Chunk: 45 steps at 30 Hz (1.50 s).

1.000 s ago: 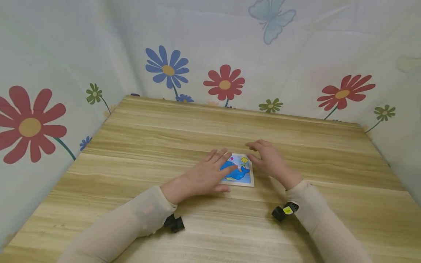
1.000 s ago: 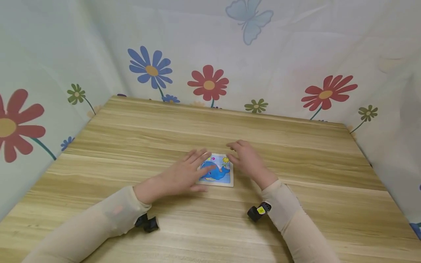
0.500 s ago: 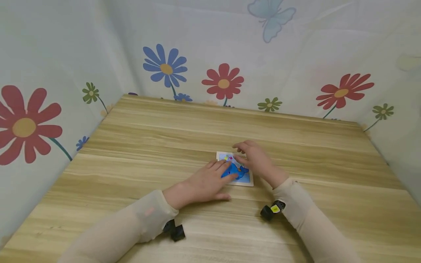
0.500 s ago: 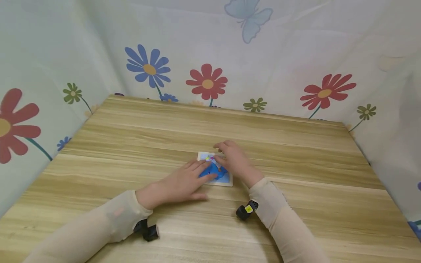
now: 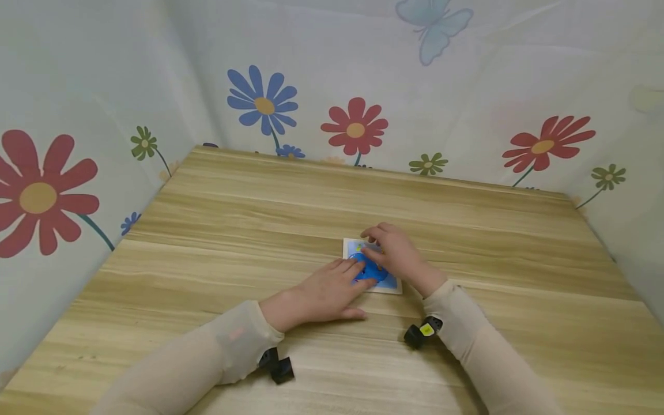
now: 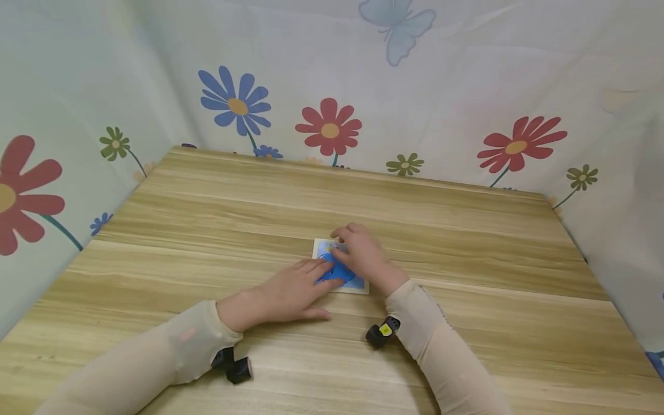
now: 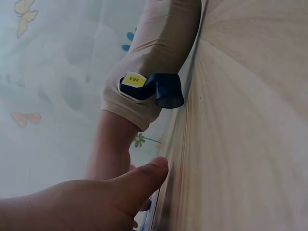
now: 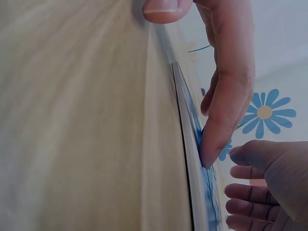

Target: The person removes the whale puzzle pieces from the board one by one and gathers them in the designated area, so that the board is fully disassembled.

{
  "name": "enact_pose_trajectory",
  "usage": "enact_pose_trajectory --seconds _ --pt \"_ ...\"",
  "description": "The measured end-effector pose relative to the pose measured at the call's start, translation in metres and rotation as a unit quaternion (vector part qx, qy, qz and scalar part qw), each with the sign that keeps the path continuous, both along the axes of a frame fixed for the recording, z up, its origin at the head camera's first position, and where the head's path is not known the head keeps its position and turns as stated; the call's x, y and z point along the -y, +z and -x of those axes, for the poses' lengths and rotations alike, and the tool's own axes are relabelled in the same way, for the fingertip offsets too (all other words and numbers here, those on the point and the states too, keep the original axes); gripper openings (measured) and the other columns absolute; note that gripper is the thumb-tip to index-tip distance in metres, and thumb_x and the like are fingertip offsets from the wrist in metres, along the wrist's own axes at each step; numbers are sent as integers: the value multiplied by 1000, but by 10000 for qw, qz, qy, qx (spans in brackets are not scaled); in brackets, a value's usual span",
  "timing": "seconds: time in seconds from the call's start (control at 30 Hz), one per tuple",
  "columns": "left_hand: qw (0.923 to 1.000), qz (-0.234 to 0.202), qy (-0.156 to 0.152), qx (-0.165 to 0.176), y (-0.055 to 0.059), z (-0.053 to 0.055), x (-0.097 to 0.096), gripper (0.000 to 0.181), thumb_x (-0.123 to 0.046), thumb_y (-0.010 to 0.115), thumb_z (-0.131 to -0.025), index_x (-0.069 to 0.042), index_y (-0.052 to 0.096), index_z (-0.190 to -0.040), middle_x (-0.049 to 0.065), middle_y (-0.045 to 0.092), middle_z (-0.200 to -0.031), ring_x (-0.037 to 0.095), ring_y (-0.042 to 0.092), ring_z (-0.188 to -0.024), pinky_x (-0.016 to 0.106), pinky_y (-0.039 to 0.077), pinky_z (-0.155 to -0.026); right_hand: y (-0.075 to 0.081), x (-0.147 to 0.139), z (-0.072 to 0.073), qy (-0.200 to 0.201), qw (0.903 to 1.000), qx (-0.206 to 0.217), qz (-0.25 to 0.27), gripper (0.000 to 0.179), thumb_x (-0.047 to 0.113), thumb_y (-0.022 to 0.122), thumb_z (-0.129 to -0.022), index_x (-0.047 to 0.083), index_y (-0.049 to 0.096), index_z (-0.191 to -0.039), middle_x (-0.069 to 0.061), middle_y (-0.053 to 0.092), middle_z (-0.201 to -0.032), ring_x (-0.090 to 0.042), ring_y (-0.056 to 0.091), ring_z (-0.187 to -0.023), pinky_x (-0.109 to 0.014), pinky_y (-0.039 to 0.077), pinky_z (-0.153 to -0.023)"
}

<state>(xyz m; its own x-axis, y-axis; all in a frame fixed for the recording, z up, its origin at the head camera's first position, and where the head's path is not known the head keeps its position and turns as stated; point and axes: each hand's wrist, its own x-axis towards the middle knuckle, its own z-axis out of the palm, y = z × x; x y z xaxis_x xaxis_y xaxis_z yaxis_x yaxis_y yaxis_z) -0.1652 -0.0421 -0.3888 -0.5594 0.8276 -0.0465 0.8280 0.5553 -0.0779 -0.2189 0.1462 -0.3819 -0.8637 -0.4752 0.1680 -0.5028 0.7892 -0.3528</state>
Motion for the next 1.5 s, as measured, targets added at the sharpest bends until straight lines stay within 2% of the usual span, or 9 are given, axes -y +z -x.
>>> enact_pose_trajectory --seconds 0.37,0.57,0.73,0.97,1.5 --pt "9999 -85 -64 123 -1 -2 -4 69 -62 41 -94 -16 42 -146 18 35 -154 31 31 -144 39 31 -116 -6 2 0 -61 9999 42 100 28 25 65 -91 4 67 -109 -10 63 -97 -24 58 -90 -40 51 -81" --pt "10000 -8 -78 42 -4 -4 -3 71 -63 40 -95 -14 41 -147 20 34 -153 32 31 -144 41 31 -116 -10 5 1 -6 9999 -65 113 23 22 66 -90 4 69 -105 -10 62 -97 -23 57 -91 -39 50 -82" --pt "9998 89 27 170 -3 -6 0 72 -64 39 -94 -16 38 -148 19 30 -155 33 29 -145 44 31 -116 -8 9 -1 32 9999 -23 162 19 15 65 -90 4 69 -104 -11 61 -97 -25 57 -91 -41 51 -83" --pt "9989 9 219 410 -1 -6 1 72 -65 41 -93 -20 38 -149 16 30 -156 32 29 -145 53 35 -111 -8 10 0 -21 9997 109 195 17 9 62 -89 4 67 -105 -11 61 -100 -26 57 -96 -41 50 -86" --pt "9997 17 124 215 -3 -2 1 71 -65 39 -93 -21 38 -149 15 31 -156 31 29 -145 49 36 -111 -8 8 2 5 9991 279 314 20 5 61 -87 2 62 -107 -14 61 -104 -29 56 -101 -44 48 -89"
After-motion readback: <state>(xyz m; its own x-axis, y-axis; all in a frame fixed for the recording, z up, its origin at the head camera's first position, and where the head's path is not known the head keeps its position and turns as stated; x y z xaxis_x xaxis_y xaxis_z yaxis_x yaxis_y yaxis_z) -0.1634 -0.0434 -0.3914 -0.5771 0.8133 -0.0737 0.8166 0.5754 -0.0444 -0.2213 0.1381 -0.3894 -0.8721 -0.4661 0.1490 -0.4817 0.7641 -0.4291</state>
